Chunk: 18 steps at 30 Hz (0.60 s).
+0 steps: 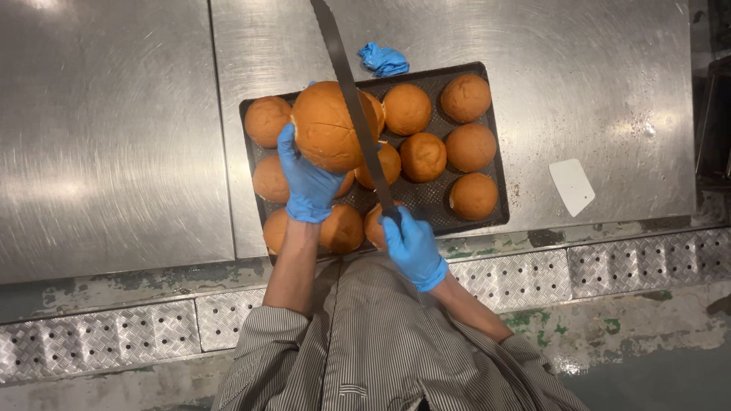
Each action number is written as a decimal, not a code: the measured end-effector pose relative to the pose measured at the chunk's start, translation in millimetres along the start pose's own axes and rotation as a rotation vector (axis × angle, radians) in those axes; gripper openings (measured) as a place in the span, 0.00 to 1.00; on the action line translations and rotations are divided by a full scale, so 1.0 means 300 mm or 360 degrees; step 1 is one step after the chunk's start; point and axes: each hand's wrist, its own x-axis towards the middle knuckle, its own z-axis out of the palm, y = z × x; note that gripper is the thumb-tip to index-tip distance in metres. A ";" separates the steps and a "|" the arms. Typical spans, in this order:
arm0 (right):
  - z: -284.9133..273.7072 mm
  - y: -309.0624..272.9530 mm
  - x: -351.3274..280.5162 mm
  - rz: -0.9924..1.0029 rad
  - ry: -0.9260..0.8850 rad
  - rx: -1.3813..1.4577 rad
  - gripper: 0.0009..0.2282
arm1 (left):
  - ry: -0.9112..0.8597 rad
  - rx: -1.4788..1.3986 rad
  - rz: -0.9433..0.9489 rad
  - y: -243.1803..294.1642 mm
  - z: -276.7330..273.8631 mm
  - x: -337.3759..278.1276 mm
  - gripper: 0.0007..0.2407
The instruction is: The person cuts several buns on a tray using a long knife, handling each bun individually and making multiple vertical cuts into the top of each one.
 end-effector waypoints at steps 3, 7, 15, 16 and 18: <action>0.006 -0.006 0.004 0.0001 0.0000 -0.0009 0.08 | -0.0181 0.0138 0.0114 -0.009 0.052 -0.021 0.30; 0.002 0.012 -0.032 0.0015 -0.0020 -0.0103 0.08 | -0.0219 0.0130 0.0135 -0.002 0.085 -0.020 0.30; 0.007 0.058 -0.152 0.0354 -0.0374 -0.0457 0.11 | -0.0107 0.0210 0.0230 0.035 0.037 -0.026 0.30; 0.006 0.069 -0.122 0.0355 -0.0375 -0.0456 0.11 | -0.0069 0.0185 0.0114 0.010 0.031 -0.035 0.30; -0.008 0.097 -0.021 -0.0612 -0.0225 -0.0956 0.10 | -0.0036 0.0162 -0.0015 -0.028 0.039 -0.045 0.30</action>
